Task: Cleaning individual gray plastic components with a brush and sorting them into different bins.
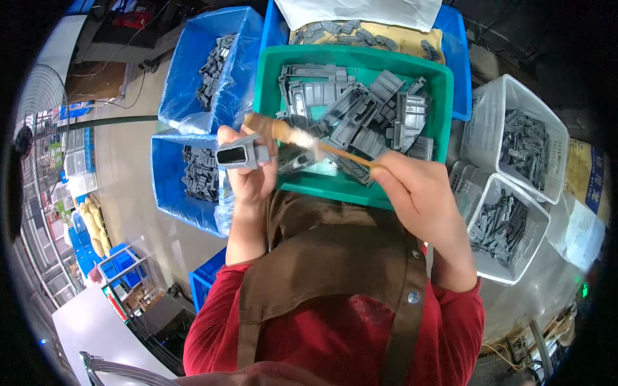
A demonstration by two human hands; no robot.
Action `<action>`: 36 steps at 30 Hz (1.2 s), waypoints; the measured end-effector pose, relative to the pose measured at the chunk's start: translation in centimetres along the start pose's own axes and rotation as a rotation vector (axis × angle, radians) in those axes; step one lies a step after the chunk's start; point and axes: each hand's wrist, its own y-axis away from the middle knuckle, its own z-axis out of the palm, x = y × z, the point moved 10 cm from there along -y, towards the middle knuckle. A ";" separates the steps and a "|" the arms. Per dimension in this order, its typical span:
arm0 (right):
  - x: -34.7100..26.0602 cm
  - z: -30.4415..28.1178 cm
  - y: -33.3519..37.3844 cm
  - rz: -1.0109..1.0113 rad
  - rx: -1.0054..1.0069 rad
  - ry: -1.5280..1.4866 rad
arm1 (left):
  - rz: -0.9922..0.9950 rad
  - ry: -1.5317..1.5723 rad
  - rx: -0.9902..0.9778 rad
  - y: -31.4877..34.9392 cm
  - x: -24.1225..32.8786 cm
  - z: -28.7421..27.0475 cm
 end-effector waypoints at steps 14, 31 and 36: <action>-1.1 0.8 0.2 -0.195 -0.002 0.109 | -0.074 0.055 -0.137 0.2 0.4 0.8; 4.6 -4.5 2.2 0.264 0.237 0.132 | 0.097 -2.247 0.356 7.7 20.3 -18.4; 5.3 -1.5 1.5 0.188 0.199 0.206 | -0.132 -1.529 -0.197 3.3 4.7 -1.7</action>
